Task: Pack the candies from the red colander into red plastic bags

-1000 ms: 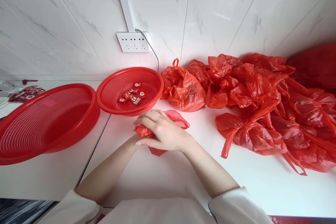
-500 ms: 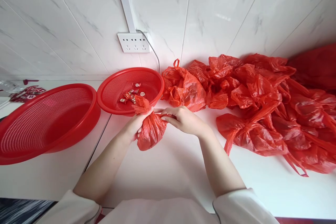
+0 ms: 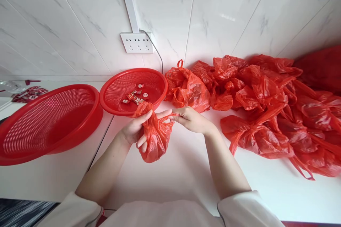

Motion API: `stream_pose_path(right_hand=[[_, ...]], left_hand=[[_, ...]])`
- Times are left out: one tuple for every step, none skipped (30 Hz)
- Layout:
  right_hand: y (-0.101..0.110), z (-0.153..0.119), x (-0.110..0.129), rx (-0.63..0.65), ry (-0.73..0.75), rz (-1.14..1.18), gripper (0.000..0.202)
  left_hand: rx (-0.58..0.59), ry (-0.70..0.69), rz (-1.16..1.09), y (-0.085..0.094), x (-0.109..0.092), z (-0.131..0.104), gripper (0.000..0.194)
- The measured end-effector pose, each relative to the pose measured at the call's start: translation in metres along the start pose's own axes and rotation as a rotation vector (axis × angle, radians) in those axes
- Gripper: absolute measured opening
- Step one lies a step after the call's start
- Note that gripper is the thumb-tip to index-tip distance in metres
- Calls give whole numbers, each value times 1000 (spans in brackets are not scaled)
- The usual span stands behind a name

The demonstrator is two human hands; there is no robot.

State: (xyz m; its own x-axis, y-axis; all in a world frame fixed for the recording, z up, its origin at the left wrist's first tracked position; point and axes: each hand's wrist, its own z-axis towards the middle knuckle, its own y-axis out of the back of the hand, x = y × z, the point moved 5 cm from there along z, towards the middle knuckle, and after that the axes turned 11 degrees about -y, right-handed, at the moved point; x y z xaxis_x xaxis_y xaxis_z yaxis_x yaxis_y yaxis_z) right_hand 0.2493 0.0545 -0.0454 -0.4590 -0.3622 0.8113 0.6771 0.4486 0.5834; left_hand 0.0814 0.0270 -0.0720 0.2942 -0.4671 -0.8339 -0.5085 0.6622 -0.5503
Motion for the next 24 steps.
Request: stream_pose_path(right_hand=[[2, -1, 1, -40, -14, -26, 32], [5, -2, 2, -91, -27, -60, 29], [8, -5, 5, -148, -36, -103, 27], [10, -9, 9, -202, -40, -152, 25], [10, -12, 14, -242, -36, -200, 24], [9, -16, 21, -259, -22, -243, 24], [6, -20, 28, -250, 2, -276, 24], [0, -23, 36, -216, 34, -300, 24], [-8, -25, 43, -160, 67, -316, 24], [-16, -27, 49, -96, 95, -329, 23], [-24, -27, 53, -36, 112, -342, 23], [-31, -27, 56, 11, 113, -359, 23], [-37, -26, 57, 42, 99, -381, 23], [-40, -25, 56, 59, 75, -403, 25], [-41, -24, 55, 71, 50, -421, 26], [-41, -23, 53, 86, 33, -428, 27], [-38, -24, 51, 101, 25, -418, 25], [-35, -25, 50, 102, 27, -386, 22], [-29, -26, 50, 75, 31, -333, 19], [-22, -27, 50, 16, 32, -266, 17], [-15, -28, 50, -67, 30, -199, 20], [-9, -28, 50, -154, 31, -137, 26], [-5, -27, 50, -221, 35, -88, 33], [-5, -25, 49, -250, 52, -50, 42]], left_hand=[[-31, 15, 23, 0, 1, 2, 71], [-79, 20, 52, 1, 1, 4, 70], [-135, 5, 81, 2, 0, 6, 68], [-189, -29, 106, 4, -1, 8, 66], [-240, -79, 126, 7, -3, 9, 63], [-286, -141, 141, 9, -6, 10, 59], [-330, -206, 150, 12, -10, 9, 55], [-364, -255, 150, 14, -12, 8, 51], [-388, -285, 142, 16, -15, 7, 47], [-405, -301, 125, 17, -17, 6, 44], [-418, -307, 96, 18, -19, 4, 40], [-428, -304, 56, 19, -21, 3, 36], [-437, -295, 11, 19, -23, 1, 31], [-447, -282, -33, 18, -25, 0, 25], [-455, -272, -68, 17, -27, -1, 21], [-457, -269, -88, 16, -29, -3, 19], [-451, -278, -84, 14, -32, -4, 19], [-437, -294, -53, 11, -34, -5, 21], [-419, -314, 1, 9, -37, -6, 24], [-399, -325, 67, 6, -39, -7, 27], [-379, -324, 135, 3, -39, -8, 29], [-361, -312, 200, 0, -38, -9, 31], [-344, -288, 257, -2, -36, -9, 31], [-326, -256, 307, -5, -34, -9, 31]])
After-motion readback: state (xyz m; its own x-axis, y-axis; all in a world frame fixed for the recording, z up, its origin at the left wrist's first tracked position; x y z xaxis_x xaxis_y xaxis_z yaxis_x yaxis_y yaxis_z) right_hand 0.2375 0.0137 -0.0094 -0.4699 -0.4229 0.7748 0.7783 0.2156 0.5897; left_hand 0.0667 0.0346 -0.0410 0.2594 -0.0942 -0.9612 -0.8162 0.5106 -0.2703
